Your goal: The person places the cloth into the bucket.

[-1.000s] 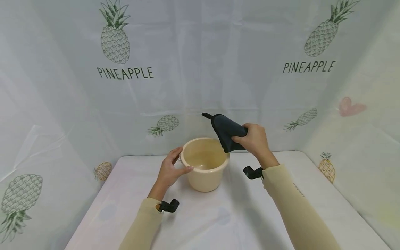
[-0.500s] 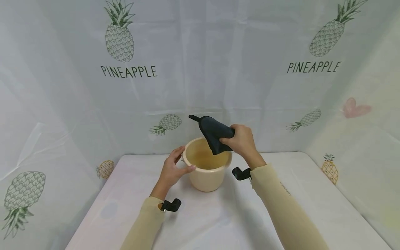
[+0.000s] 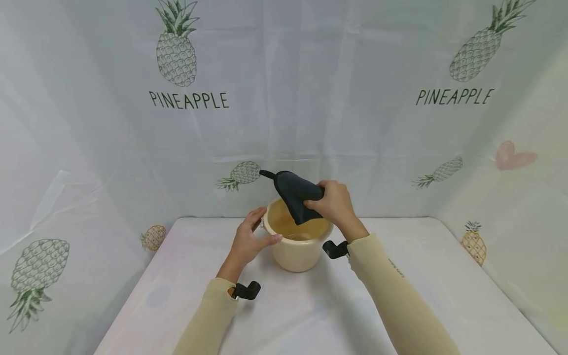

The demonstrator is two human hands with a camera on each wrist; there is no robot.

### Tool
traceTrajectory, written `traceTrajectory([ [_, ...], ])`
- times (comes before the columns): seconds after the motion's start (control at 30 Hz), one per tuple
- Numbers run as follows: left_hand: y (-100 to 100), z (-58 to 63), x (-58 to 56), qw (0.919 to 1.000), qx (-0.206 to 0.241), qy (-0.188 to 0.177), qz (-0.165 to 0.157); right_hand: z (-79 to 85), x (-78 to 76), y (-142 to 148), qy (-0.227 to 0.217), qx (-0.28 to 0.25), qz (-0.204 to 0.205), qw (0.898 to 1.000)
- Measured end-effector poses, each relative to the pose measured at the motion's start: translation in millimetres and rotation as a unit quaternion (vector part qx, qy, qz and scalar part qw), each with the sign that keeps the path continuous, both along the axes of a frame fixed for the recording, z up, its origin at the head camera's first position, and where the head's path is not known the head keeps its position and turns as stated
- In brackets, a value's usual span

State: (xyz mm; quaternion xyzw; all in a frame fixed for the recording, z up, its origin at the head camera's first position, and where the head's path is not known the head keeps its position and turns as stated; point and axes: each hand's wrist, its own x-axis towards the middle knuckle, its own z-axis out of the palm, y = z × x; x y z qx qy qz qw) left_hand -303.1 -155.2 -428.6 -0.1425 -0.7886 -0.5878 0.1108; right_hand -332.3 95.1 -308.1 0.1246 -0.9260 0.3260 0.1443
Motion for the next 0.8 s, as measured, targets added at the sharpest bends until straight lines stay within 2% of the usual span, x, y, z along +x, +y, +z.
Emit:
traceTrajectory([
  [0.27, 0, 1.4, 1.8, 0.9999, 0.002, -0.01, 0.006, -3.4, -1.6, -4, -0.021, 0.025, 0.006, 0.999],
  [0.33, 2, 10.0, 7.6, 0.9999, 0.001, -0.015, 0.003, -4.5, -1.6, -5, -0.03, 0.032, 0.008, 0.999],
  [0.5, 1, 8.4, 6.7, 1.0, -0.004, -0.008, -0.001, -7.5, -3.0, -7, -0.05, 0.052, 0.014, 0.997],
  [0.57, -1, -0.7, 0.9, 1.0, -0.006, -0.001, 0.002, -7.8, -4.4, -7, -0.055, 0.062, 0.016, 0.996],
  [0.8, -1, -0.3, 0.7, 0.9998, -0.019, 0.001, 0.009, -5.6, -9.0, -10, -0.079, 0.106, 0.035, 0.991],
])
